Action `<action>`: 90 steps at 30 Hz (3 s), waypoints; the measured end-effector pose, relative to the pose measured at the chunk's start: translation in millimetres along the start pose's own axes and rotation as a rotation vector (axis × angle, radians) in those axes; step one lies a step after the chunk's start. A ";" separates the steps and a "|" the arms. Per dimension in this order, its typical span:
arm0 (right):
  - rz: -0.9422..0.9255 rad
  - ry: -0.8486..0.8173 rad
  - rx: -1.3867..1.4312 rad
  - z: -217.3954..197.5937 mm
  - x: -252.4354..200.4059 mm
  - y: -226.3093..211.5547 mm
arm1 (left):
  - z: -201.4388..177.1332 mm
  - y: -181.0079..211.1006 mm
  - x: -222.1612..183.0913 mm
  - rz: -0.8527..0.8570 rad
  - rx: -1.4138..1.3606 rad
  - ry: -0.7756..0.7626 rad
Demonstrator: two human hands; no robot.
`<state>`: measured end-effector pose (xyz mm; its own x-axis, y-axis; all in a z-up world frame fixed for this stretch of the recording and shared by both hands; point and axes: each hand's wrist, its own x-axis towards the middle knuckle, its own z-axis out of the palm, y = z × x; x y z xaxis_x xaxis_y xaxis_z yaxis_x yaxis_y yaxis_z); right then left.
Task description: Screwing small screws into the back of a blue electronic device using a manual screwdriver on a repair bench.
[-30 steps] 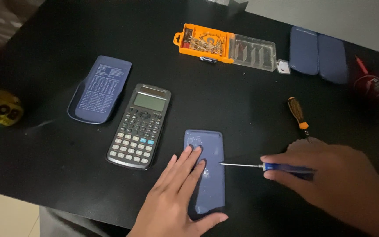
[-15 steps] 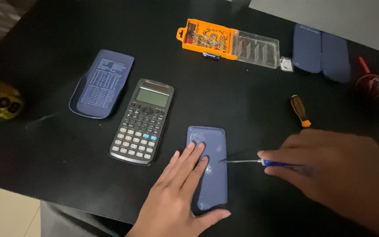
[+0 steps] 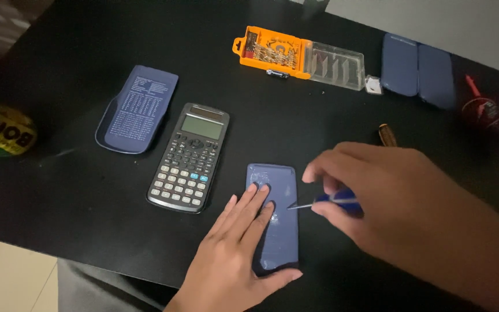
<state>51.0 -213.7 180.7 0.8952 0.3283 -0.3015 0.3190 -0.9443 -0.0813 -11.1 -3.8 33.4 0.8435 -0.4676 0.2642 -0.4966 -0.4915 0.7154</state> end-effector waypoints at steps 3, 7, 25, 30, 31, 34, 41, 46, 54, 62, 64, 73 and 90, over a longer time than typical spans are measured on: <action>0.339 -0.155 0.091 -25.5 8.2 -21.5 | -1.9 -0.2 0.3 0.006 -0.036 -0.003; 0.275 -0.143 0.067 -17.1 9.6 -7.0 | -1.4 -1.5 -0.7 0.003 -0.062 -0.017; -0.059 -0.312 -0.241 -17.2 19.9 1.8 | -2.1 1.5 0.0 0.024 -0.019 0.017; -0.328 -0.244 -0.325 -14.9 26.9 4.5 | 5.9 -6.1 0.9 -0.006 -0.027 0.012; -0.328 -0.237 -0.328 -15.0 26.6 2.8 | 5.1 -0.4 5.4 -0.002 -0.023 0.015; -0.316 -0.263 -0.350 -12.2 23.7 -1.1 | 2.4 16.3 20.0 -0.006 0.048 0.163; -0.405 -0.054 -0.192 -17.5 12.2 -25.9 | 14.4 14.7 51.4 0.149 -0.528 0.253; -0.484 0.237 -0.014 -17.9 2.6 -19.1 | -6.0 20.3 66.6 0.112 -0.558 0.253; 0.111 -0.014 -0.443 3.3 4.1 -3.9 | -30.7 25.3 82.7 -0.125 -0.707 -0.084; 0.167 -0.292 -0.140 -31.9 9.1 -25.5 | -46.8 18.4 93.9 0.031 -0.759 -0.217; 0.158 -0.297 -0.138 -34.7 4.4 -28.0 | -47.9 18.0 96.4 -0.003 -0.795 -0.213; 0.002 -0.135 -0.332 -19.0 -5.4 -10.6 | -54.4 23.3 99.8 -0.100 -0.637 -0.197; 0.432 -0.423 -0.099 -61.3 -0.6 -45.2 | -42.7 4.9 103.0 0.136 -0.938 -0.403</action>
<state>55.2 -169.8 242.8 0.7553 -0.1408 -0.6401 0.0005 -0.9765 0.2154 82.1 -23.0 91.8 0.5753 -0.7728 0.2680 -0.0777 0.2745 0.9584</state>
